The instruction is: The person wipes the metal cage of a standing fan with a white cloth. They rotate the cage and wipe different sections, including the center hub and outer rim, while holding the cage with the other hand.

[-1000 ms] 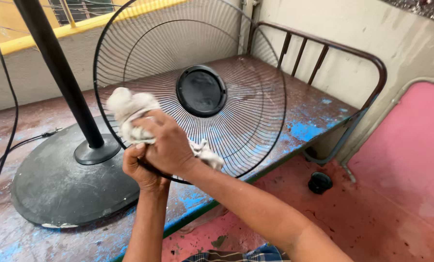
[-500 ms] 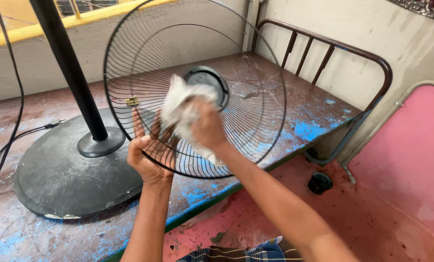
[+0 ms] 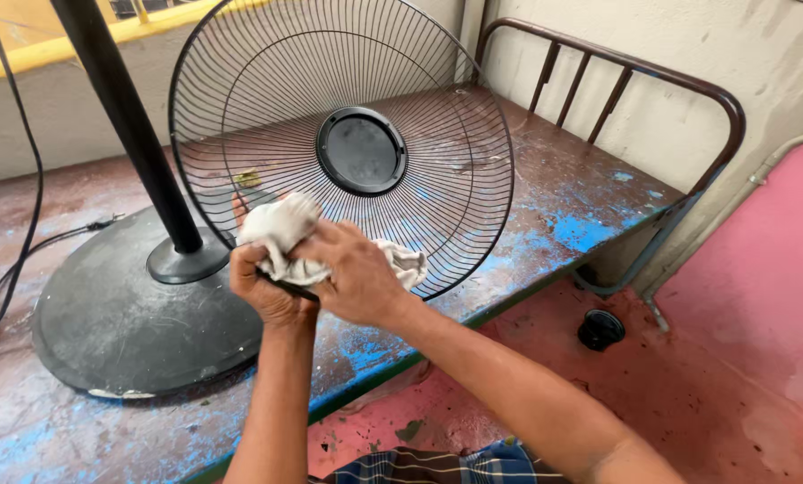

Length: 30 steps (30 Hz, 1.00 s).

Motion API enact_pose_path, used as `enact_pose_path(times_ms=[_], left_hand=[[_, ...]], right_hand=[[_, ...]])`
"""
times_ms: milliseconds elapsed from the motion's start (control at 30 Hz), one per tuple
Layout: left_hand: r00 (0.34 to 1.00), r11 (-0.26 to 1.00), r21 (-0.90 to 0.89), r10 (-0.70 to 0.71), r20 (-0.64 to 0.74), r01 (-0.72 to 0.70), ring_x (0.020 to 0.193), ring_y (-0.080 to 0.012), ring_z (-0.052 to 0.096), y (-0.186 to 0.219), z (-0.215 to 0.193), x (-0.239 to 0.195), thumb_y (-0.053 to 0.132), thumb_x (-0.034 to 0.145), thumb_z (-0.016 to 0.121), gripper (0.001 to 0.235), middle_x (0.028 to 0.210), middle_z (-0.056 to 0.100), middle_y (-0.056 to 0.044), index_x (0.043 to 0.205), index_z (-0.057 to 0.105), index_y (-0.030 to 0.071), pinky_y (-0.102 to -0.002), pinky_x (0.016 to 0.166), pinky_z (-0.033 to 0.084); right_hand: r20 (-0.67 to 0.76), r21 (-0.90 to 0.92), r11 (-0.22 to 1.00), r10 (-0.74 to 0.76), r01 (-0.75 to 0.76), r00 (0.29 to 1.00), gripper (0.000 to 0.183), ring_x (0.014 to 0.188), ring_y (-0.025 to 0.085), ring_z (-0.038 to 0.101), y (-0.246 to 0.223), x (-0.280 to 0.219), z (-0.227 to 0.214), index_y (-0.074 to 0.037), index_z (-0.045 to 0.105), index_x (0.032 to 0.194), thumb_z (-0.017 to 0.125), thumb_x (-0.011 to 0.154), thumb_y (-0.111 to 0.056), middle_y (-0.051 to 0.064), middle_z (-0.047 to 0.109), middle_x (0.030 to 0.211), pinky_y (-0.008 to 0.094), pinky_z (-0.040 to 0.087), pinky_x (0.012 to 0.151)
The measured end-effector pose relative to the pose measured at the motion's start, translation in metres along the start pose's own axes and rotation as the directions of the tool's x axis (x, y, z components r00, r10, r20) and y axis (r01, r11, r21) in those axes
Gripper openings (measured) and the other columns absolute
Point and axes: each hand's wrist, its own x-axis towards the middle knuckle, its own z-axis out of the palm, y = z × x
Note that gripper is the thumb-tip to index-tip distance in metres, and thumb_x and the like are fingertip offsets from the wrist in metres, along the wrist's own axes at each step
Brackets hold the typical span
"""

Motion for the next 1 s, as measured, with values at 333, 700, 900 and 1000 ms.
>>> enact_pose_path(times_ms=[333,700,900,1000], left_hand=[[0.994,0.99,0.14,0.0,-0.107,0.015,0.126,-0.0456,0.059,0.024,0.035,-0.003,0.018,0.073,0.055,0.092,0.143,0.053,-0.02,0.16,0.028,0.029,-0.062,0.107,0.052],[0.993,0.979,0.2,-0.01,-0.12,0.034,0.13,-0.042,0.058,0.028,0.027,-0.012,0.012,0.077,0.054,0.091,0.147,0.052,-0.019,0.163,0.027,0.028,-0.059,0.11,0.05],[0.998,0.97,0.243,0.002,-0.067,0.015,0.128,-0.0405,0.057,0.011,0.029,-0.011,0.019,0.078,0.055,0.09,0.148,0.051,-0.02,0.162,0.026,0.026,-0.057,0.108,0.049],[0.999,0.988,0.152,0.025,0.038,-0.03,0.131,-0.0407,0.057,-0.005,0.022,-0.014,0.022,0.082,0.055,0.089,0.149,0.052,-0.023,0.166,0.026,0.018,-0.052,0.114,0.048]], right_hand=[[-0.099,0.158,0.918,0.382,-0.365,0.919,0.038,0.111,0.022,0.074,0.056,0.009,-0.041,-0.015,0.069,0.13,0.066,0.094,-0.026,0.002,0.071,0.131,0.034,0.061,0.099],[-0.237,-0.192,0.854,0.438,-0.484,0.867,0.041,0.096,0.036,0.068,0.066,-0.009,-0.011,-0.003,0.069,0.105,0.083,0.076,-0.028,0.017,0.07,0.105,0.045,0.057,0.082],[-0.055,0.445,0.72,0.615,-0.532,0.786,0.039,0.102,0.029,0.076,0.043,-0.009,-0.008,-0.008,0.07,0.111,0.077,0.075,-0.022,0.015,0.078,0.111,0.038,0.059,0.089],[-0.142,0.303,0.929,0.262,-0.21,0.954,0.035,0.113,0.036,0.068,-0.008,-0.007,-0.005,-0.005,0.07,0.111,0.071,0.077,-0.011,0.018,0.069,0.121,0.042,0.055,0.099]])
